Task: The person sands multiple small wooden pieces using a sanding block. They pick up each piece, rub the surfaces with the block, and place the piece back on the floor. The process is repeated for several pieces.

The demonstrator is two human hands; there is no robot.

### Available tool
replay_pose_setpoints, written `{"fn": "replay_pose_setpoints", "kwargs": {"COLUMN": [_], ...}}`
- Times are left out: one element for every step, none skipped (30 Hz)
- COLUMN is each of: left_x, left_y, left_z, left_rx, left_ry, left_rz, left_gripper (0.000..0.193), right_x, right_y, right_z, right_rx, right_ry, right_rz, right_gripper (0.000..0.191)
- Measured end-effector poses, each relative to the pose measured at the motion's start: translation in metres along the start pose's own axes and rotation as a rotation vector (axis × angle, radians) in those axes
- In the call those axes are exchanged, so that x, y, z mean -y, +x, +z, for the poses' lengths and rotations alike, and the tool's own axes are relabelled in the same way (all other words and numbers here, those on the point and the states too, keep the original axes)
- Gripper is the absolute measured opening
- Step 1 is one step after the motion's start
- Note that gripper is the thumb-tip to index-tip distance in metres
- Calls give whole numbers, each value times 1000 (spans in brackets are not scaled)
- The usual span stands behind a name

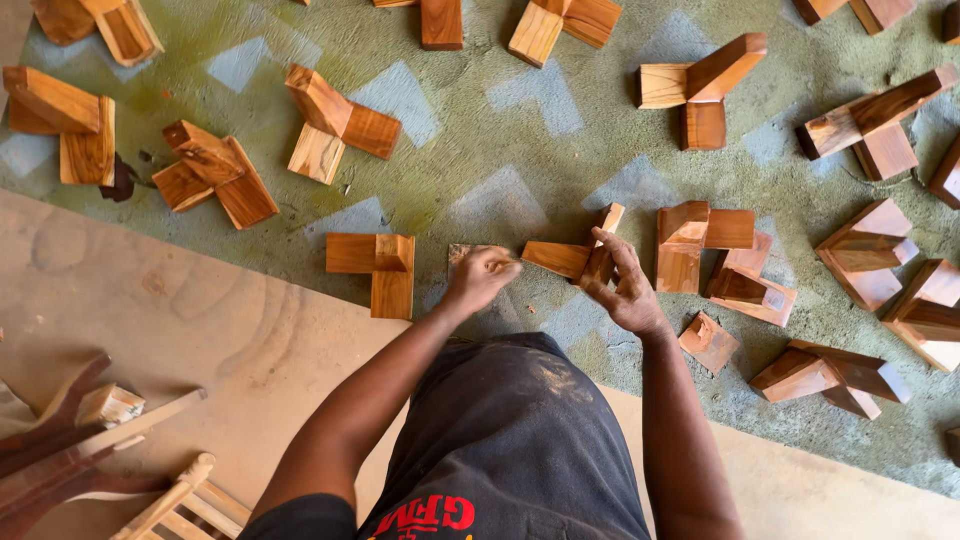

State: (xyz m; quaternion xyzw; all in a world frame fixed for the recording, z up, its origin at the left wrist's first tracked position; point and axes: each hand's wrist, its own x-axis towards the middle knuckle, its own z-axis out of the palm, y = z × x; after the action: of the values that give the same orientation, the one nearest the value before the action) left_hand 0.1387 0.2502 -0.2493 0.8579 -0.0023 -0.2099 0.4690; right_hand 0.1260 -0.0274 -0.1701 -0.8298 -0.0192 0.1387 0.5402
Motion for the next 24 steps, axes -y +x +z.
{"fn": "replay_pose_setpoints", "kwargs": {"left_x": [-9,-18,-26,-34,-41,-46,-50,-53,-55,-57,-57,-58,-58,-58,-59,-59,-60,-62,-63,-64,-66,-67,-68,-69], "left_y": [6,11,16,21,27,31,35,38,40,43,45,46,48,50,52,53,55,55,55,55,55,54,53,52], "left_z": [4,7,9,12,15,17,19,21,24,25,26,27,27,28,28,28,28,27,27,27,26,26,26,26], "left_rx": [21,42,114,187,184,181,178,142,106,67,110,154,197,178,161,143,140,137,134,148,162,175,171,169], "left_ry": [-57,-113,-104,-95,-157,-218,-278,-149,-19,111,133,153,175,220,265,308,312,317,322,339,356,374,388,401], "left_rz": [50,100,-21,-142,-34,75,185,284,385,485,432,377,323,351,379,410,420,430,437,427,419,412,417,422], "left_gripper": [54,56,56,57,52,47,43,37,36,40,43,47,51,52,53,54,53,53,53,52,51,50,52,55], "right_x": [0,0,0,2,4,7,13,18,21,24,27,30,33,35,37,38,38,38,37,36,35,33,32,30], "right_y": [5,10,18,27,35,44,54,60,63,66,68,68,68,69,69,70,72,74,76,77,78,80,81,81], "right_z": [4,8,12,16,20,24,28,31,34,38,42,43,44,45,46,46,45,45,45,45,45,45,45,46], "right_rx": [-35,-69,-200,-332,-464,-517,-571,-628,-659,-690,-718,-731,-744,-761,-758,-755,-752,-749,-745,-741,-741,-742,-743,-743], "right_ry": [62,124,191,259,327,346,365,385,309,233,155,105,57,11,2,-7,-17,-22,-27,-31,-42,-53,-65,-55], "right_rz": [24,49,76,102,129,147,164,181,190,197,207,202,197,193,185,175,162,159,159,159,166,172,177,179], "right_gripper": [67,62,63,74,90,96,101,107,105,104,102,99,96,93,91,89,87,87,86,85,85,84,83,82]}}
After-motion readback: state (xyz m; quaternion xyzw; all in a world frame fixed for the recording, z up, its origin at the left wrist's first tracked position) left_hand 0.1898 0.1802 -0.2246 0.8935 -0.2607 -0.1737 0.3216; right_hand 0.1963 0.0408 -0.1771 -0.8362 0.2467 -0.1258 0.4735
